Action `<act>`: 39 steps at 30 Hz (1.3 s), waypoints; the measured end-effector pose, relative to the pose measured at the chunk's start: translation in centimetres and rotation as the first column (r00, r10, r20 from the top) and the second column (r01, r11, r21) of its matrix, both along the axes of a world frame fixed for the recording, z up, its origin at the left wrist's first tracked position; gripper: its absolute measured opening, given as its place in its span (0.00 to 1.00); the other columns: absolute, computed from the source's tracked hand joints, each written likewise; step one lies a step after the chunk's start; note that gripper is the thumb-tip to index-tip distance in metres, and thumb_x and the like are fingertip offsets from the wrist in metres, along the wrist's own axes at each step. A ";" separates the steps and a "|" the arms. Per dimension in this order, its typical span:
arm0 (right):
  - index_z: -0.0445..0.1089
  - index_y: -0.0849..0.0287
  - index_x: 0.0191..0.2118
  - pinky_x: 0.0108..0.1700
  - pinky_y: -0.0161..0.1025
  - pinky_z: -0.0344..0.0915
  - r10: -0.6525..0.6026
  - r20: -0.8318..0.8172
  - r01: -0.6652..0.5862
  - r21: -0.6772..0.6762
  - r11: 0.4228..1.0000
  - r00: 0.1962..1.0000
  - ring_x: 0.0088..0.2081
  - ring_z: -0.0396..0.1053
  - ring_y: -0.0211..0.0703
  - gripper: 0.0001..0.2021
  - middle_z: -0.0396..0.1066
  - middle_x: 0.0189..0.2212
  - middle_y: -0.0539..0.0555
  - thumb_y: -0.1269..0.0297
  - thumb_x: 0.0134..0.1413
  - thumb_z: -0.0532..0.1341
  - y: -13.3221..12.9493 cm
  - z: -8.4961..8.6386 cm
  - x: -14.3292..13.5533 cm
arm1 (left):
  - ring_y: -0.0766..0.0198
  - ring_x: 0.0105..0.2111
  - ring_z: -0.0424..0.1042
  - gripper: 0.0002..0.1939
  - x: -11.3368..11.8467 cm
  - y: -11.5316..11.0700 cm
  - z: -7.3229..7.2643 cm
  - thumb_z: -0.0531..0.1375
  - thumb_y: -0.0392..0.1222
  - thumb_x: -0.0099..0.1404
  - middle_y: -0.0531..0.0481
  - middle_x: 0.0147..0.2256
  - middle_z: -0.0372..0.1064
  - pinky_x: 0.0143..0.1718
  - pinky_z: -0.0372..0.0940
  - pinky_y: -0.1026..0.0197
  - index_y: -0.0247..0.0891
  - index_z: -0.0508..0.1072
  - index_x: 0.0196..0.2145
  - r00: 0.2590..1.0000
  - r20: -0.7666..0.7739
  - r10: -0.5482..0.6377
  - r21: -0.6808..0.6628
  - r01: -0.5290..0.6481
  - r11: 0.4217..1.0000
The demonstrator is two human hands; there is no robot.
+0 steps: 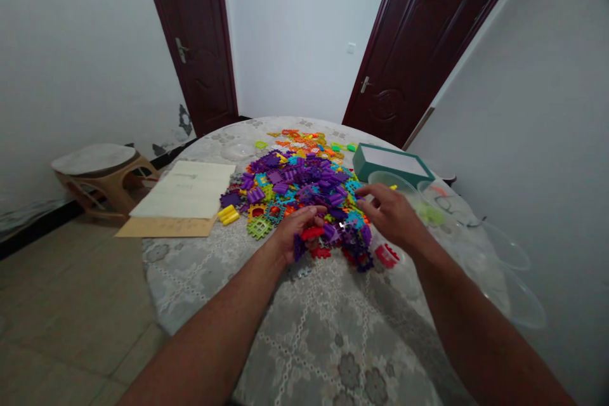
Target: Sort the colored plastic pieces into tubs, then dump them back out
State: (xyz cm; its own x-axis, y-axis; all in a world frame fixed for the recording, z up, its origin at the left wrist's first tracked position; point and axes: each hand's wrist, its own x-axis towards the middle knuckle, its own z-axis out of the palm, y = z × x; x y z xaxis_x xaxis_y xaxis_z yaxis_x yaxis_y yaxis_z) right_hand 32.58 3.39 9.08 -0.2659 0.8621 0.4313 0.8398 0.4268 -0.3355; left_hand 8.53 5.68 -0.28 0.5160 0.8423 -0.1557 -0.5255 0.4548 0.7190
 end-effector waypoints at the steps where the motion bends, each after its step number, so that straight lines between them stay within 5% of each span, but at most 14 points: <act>1: 0.76 0.55 0.50 0.50 0.46 0.70 0.106 -0.027 -0.107 -0.026 0.994 0.994 0.43 0.74 0.48 0.10 0.78 0.43 0.57 0.63 0.68 0.61 -1.1 -0.2 -1.6 | 0.73 0.16 0.61 0.20 0.0 0.0 -0.1 0.68 0.47 0.67 0.54 0.30 0.72 0.15 0.55 0.67 0.34 0.75 0.52 1.000 -0.001 0.002 0.005 -0.002 1.000; 4: 0.75 0.54 0.54 0.53 0.46 0.70 0.265 -0.032 -0.267 -0.092 0.959 0.964 0.49 0.73 0.47 0.11 0.75 0.49 0.58 0.66 0.69 0.62 -3.6 -1.2 -5.4 | 0.71 0.18 0.64 0.20 0.0 0.1 -0.2 0.67 0.48 0.68 0.52 0.30 0.73 0.16 0.58 0.67 0.34 0.76 0.52 1.000 -0.011 -0.017 0.038 0.017 0.999; 12: 0.74 0.53 0.56 0.48 0.40 0.71 0.125 0.029 -0.122 -0.090 0.988 0.992 0.48 0.73 0.44 0.12 0.71 0.51 0.57 0.66 0.74 0.58 -5.3 -3.7 -7.1 | 0.72 0.16 0.62 0.20 -0.2 0.0 0.7 0.66 0.49 0.69 0.55 0.25 0.69 0.16 0.56 0.70 0.36 0.75 0.54 0.988 -0.036 -0.148 -0.006 0.148 0.989; 21: 0.74 0.57 0.47 0.48 0.43 0.68 -0.152 -0.064 0.158 0.113 0.981 0.986 0.43 0.73 0.47 0.08 0.75 0.41 0.57 0.66 0.72 0.57 -8.2 -2.3 -0.7 | 0.77 0.14 0.57 0.16 -0.1 -0.1 0.9 0.58 0.48 0.77 0.50 0.30 0.75 0.15 0.55 0.70 0.32 0.76 0.49 0.991 0.080 -0.104 -0.120 0.113 0.986; 25: 0.75 0.58 0.45 0.43 0.43 0.67 -0.410 0.023 0.395 0.223 0.891 0.912 0.38 0.72 0.48 0.08 0.75 0.40 0.58 0.63 0.69 0.58 -8.4 -3.6 3.5 | 0.76 0.14 0.58 0.17 -0.3 0.1 0.9 0.56 0.49 0.78 0.52 0.27 0.73 0.15 0.56 0.70 0.30 0.76 0.46 0.987 0.158 -0.029 -0.176 0.057 0.983; 29: 0.75 0.58 0.43 0.42 0.44 0.68 -0.535 0.062 0.491 0.321 0.810 0.843 0.38 0.72 0.50 0.09 0.75 0.39 0.59 0.62 0.68 0.59 -8.0 -5.7 4.9 | 0.75 0.14 0.59 0.19 -0.3 0.2 0.6 0.56 0.51 0.78 0.51 0.27 0.73 0.15 0.56 0.70 0.30 0.76 0.45 0.982 0.188 0.015 -0.181 0.020 0.983; 34: 0.75 0.58 0.48 0.49 0.47 0.72 -0.382 -0.038 0.370 0.357 0.858 0.923 0.43 0.74 0.50 0.09 0.75 0.43 0.60 0.64 0.70 0.58 -8.1 -6.4 1.4 | 0.74 0.15 0.60 0.23 -0.3 0.3 0.7 0.51 0.54 0.80 0.50 0.27 0.72 0.15 0.56 0.69 0.30 0.76 0.44 0.982 0.184 0.036 -0.193 0.000 0.981; 39: 0.74 0.55 0.56 0.53 0.47 0.75 0.038 -0.039 -0.028 0.238 0.971 0.999 0.49 0.75 0.49 0.14 0.76 0.48 0.59 0.70 0.71 0.58 -9.4 -6.7 -5.5 | 0.72 0.16 0.61 0.27 -0.2 0.2 1.3 0.47 0.56 0.81 0.50 0.26 0.71 0.15 0.57 0.68 0.30 0.75 0.44 0.988 0.131 0.076 -0.151 -0.056 0.987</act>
State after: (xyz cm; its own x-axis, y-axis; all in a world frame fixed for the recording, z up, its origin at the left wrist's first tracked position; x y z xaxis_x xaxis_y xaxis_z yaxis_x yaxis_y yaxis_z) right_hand 27.13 -5.98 2.39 -0.2693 0.7250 0.6338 0.8109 0.5258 -0.2569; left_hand 8.33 5.84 1.01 0.4846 0.8487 -0.2119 -0.6464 0.5106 0.5670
